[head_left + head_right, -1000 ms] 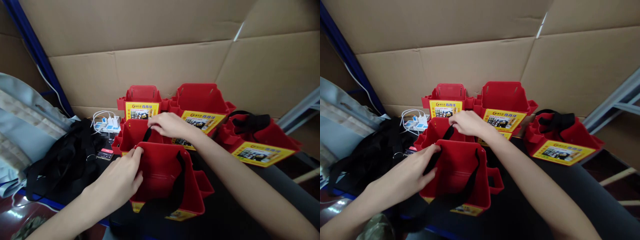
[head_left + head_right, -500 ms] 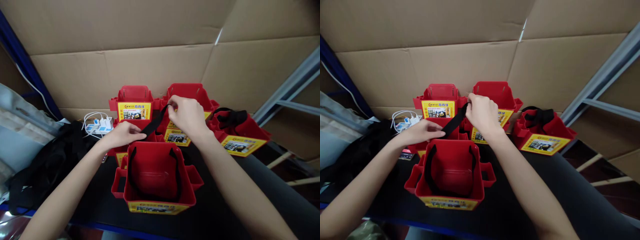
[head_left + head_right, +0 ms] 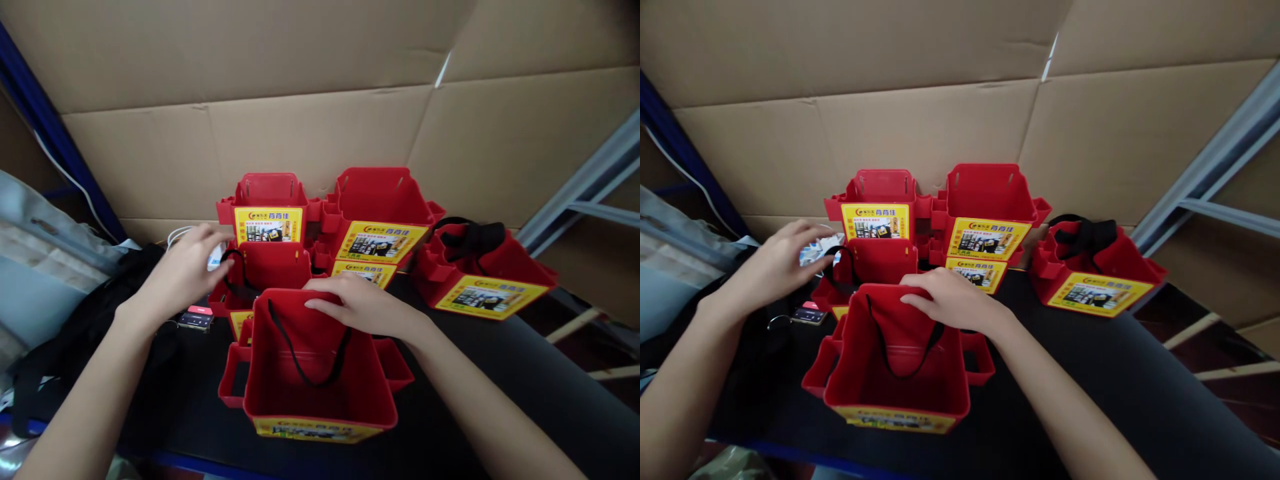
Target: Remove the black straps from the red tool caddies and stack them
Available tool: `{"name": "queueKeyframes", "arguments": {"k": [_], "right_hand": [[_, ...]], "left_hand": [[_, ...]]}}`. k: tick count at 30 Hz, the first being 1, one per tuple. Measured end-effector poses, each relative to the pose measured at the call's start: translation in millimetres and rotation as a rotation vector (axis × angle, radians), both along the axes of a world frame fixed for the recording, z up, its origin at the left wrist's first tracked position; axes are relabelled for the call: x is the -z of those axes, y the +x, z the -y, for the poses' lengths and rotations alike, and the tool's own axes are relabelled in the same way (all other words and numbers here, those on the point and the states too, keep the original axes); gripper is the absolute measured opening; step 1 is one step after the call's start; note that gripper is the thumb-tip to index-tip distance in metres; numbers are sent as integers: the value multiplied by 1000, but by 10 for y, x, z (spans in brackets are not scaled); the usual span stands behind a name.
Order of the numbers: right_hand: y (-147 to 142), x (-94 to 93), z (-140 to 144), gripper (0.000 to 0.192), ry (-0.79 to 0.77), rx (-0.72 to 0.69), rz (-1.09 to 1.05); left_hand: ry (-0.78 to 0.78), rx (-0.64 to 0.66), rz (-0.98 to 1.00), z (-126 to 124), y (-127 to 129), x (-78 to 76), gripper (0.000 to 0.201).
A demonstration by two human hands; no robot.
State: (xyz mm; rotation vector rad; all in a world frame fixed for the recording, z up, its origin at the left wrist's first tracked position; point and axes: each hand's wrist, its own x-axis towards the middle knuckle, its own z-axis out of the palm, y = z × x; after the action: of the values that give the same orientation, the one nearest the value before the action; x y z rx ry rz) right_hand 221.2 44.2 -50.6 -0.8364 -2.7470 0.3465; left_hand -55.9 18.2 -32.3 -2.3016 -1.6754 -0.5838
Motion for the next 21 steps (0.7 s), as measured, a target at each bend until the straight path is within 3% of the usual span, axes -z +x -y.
{"name": "queueKeyframes", "arguments": {"k": [3,5,7,10,13,16,21], "right_hand": [[-13,-8,-11,33,-21,-22,-12],[-10,-15,-6,36,-29,-26,-23],[1,-14,-1,37,-38,-36,-36],[13,0,-5,36,-57,-67,-48],[12,21,-23,37,-53,-71,-58],[8,33,-35,37,-49,-57,-55],[32,15,-19,37,-41,-49,-45]], "left_hand": [[-214,457,-78,12,183,39,31],[-334,586,-102,-106,211,76,23],[-322,553,-102,-262,110,92,19],[-139,308,-91,-424,-205,41,18],[-75,128,-126,-444,-472,-55,22],[-90,95,-145,-423,-576,-105,27],[-82,41,-124,-513,-753,-62,32]]}}
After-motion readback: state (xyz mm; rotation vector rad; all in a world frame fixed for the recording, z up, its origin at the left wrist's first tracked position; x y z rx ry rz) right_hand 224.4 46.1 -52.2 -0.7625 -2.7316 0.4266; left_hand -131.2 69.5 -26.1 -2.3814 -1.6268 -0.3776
